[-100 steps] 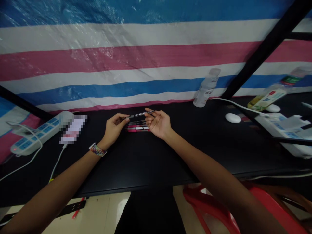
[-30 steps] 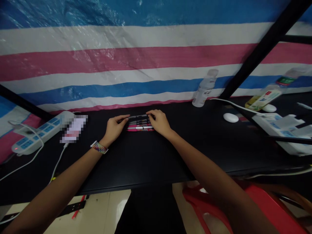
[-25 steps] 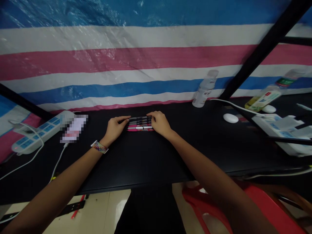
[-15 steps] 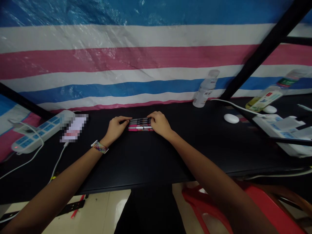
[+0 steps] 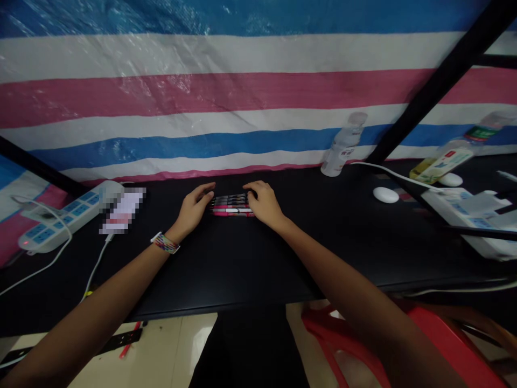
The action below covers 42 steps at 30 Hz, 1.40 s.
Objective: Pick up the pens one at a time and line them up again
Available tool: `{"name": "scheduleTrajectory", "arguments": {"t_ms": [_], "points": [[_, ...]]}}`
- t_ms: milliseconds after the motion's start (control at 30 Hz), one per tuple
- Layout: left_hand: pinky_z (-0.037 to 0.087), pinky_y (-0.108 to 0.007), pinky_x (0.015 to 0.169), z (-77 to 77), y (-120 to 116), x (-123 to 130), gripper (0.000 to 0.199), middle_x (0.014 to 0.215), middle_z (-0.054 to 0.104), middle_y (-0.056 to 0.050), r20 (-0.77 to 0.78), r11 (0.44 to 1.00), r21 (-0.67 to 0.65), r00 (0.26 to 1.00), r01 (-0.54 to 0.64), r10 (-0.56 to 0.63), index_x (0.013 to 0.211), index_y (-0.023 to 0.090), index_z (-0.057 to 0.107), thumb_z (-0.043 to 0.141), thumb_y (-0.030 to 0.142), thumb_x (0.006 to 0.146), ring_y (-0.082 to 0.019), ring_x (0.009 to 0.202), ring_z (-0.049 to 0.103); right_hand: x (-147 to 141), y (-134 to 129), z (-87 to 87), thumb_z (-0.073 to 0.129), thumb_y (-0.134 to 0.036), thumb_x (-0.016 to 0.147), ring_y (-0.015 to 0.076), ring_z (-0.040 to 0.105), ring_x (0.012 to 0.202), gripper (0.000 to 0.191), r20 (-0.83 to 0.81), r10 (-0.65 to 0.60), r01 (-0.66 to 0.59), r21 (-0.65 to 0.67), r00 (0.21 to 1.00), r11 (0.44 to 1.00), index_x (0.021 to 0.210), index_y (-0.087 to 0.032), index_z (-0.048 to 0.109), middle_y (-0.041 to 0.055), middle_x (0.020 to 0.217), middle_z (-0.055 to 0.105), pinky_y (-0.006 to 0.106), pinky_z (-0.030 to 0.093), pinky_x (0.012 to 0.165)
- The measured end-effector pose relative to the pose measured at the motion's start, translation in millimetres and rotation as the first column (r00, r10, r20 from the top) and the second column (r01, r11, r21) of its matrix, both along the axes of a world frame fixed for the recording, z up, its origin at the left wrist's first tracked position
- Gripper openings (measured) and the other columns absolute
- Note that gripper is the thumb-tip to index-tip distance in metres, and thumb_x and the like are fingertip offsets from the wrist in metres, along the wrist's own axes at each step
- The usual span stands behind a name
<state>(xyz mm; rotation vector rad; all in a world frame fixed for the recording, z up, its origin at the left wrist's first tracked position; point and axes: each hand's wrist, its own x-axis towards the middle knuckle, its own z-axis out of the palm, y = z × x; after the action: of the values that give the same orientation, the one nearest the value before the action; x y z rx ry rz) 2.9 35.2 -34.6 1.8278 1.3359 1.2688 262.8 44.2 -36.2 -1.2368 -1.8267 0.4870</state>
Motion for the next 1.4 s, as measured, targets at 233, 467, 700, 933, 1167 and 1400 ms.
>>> {"name": "scheduleTrajectory", "arguments": {"t_ms": [233, 467, 700, 933, 1167, 1400], "points": [[0.024, -0.051, 0.143, -10.6, 3.1, 8.8, 0.075, 0.187, 0.033, -0.010, 0.318, 0.985, -0.134, 0.946, 0.106, -0.059, 0.174, 0.030, 0.042, 0.057, 0.063, 0.108, -0.029, 0.175, 0.027, -16.3, -0.4, -8.9, 0.058, -0.028, 0.109, 0.0268, 0.047, 0.165, 0.039, -0.277, 0.044, -0.100, -0.191, 0.960, 0.977, 0.144, -0.030, 0.075, 0.0080, 0.167, 0.063, 0.056, 0.033, 0.137], [0.024, -0.055, 0.142, -9.1, -1.5, 19.0, 0.080, 0.187, 0.032, -0.011, 0.341, 0.972, -0.175, 0.936, 0.159, -0.091, 0.175, 0.032, 0.037, 0.043, 0.076, 0.109, -0.031, 0.176, 0.023, -19.5, -1.8, -12.1, 0.060, -0.027, 0.109, 0.0286, 0.043, 0.167, 0.041, -0.322, 0.058, -0.136, -0.226, 0.945, 0.965, 0.148, -0.031, 0.073, 0.0095, 0.173, 0.055, 0.057, 0.037, 0.135], [0.030, -0.050, 0.141, -7.5, -14.6, 23.8, 0.070, 0.180, 0.045, -0.013, 0.343, 0.982, -0.133, 0.936, 0.136, -0.083, 0.165, 0.027, 0.050, 0.047, 0.070, 0.110, -0.030, 0.172, 0.036, -19.6, -11.3, -4.6, 0.060, -0.022, 0.107, 0.0286, 0.047, 0.165, 0.039, -0.338, 0.039, -0.129, -0.248, 0.940, 0.960, 0.142, -0.026, 0.077, 0.0140, 0.171, 0.057, 0.053, 0.036, 0.136], [0.040, -0.046, 0.135, -12.0, -19.2, 21.5, 0.062, 0.170, 0.057, -0.010, 0.257, 0.989, -0.131, 0.966, 0.074, -0.038, 0.157, 0.029, 0.060, 0.046, 0.069, 0.112, -0.030, 0.163, 0.050, -20.2, -18.0, -5.5, 0.063, -0.024, 0.107, 0.0306, 0.054, 0.161, 0.034, -0.263, 0.061, -0.119, -0.213, 0.963, 0.970, 0.137, -0.029, 0.078, 0.0110, 0.167, 0.062, 0.060, 0.038, 0.134], [0.041, -0.046, 0.133, 0.6, -25.6, 25.9, 0.053, 0.162, 0.065, -0.011, 0.165, 0.996, -0.080, 0.986, 0.029, -0.016, 0.148, 0.026, 0.066, 0.048, 0.061, 0.113, -0.029, 0.158, 0.055, -23.1, -28.0, 3.5, 0.073, -0.024, 0.099, 0.0402, 0.039, 0.168, 0.020, 0.019, 0.077, -0.076, -0.054, 0.997, 0.996, 0.117, -0.026, 0.081, 0.0120, 0.166, 0.062, 0.074, 0.030, 0.134], [0.043, -0.047, 0.131, 8.4, -27.7, 24.5, 0.044, 0.157, 0.069, -0.011, 0.150, 0.998, -0.068, 0.989, 0.019, -0.009, 0.142, 0.024, 0.069, 0.050, 0.052, 0.113, -0.029, 0.152, 0.059, -22.9, -47.1, 16.6, 0.071, -0.019, 0.097, 0.0413, 0.047, 0.162, 0.015, 0.231, 0.248, -0.300, 0.225, 0.941, 0.927, 0.087, -0.024, 0.080, 0.0116, 0.151, 0.073, 0.075, 0.038, 0.131]]}}
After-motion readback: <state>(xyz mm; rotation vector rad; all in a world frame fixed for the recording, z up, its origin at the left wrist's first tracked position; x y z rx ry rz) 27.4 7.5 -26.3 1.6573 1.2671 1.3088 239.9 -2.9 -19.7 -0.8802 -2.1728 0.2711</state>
